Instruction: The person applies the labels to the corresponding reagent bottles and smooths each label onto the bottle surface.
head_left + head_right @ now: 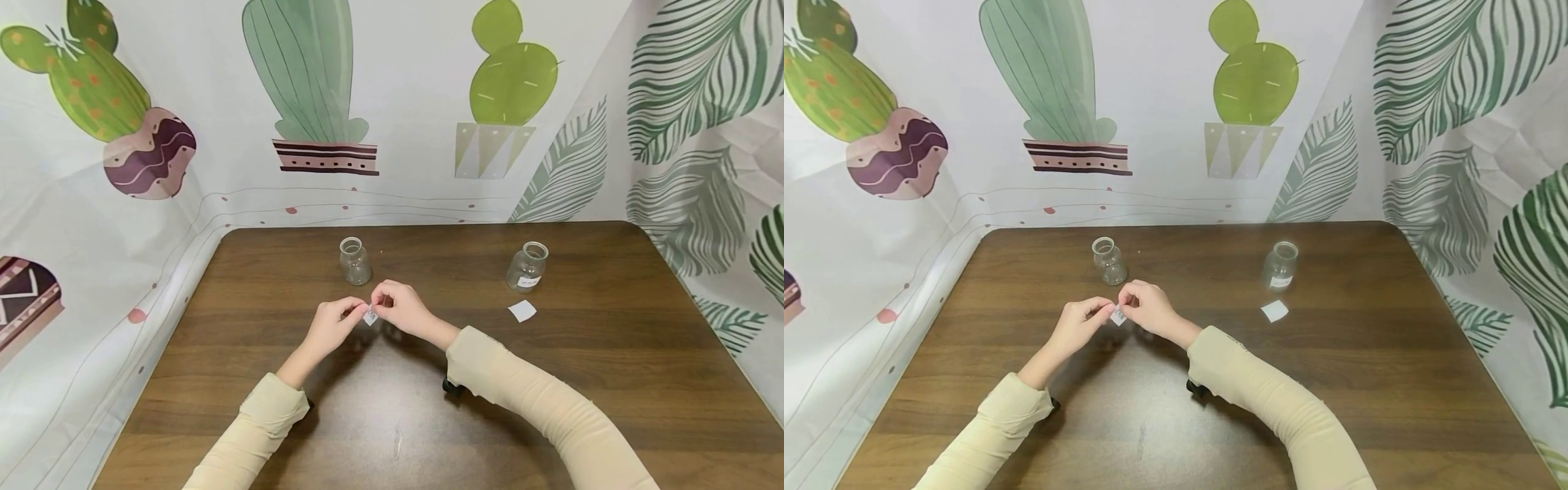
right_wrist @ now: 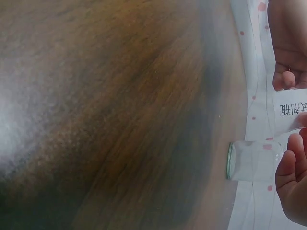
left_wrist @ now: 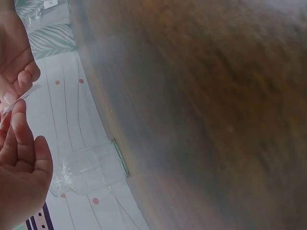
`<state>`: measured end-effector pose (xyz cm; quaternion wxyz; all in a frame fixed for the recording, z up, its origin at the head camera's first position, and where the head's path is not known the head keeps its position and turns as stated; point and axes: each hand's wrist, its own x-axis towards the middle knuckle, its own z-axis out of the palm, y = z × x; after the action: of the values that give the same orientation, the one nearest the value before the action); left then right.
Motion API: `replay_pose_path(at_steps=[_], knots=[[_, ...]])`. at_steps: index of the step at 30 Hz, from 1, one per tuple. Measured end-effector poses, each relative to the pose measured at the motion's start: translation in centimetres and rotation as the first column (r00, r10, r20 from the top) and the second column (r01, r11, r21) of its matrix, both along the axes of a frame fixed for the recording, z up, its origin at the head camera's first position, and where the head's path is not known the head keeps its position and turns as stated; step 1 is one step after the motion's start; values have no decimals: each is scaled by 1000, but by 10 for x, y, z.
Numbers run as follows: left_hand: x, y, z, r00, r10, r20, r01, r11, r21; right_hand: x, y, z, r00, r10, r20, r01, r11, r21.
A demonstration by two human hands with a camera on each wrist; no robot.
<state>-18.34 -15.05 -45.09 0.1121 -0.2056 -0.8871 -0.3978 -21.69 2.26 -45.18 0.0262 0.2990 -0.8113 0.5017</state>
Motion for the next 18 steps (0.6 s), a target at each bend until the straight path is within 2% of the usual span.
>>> replay_pose_path(at_steps=[6,13,18], knots=[[-2,-1,-1,998,-22,53,21,999,29,1,0,0,1000,5,-28,-5,1000,6],[-2,-3,-2,993,-38,116,31,998,62,2,0,0,1000,20,-24,-20,1000,-1],[-1,-2,-1,991,-30,128,21,997,78,2,0,0,1000,20,-11,-20,1000,-1]])
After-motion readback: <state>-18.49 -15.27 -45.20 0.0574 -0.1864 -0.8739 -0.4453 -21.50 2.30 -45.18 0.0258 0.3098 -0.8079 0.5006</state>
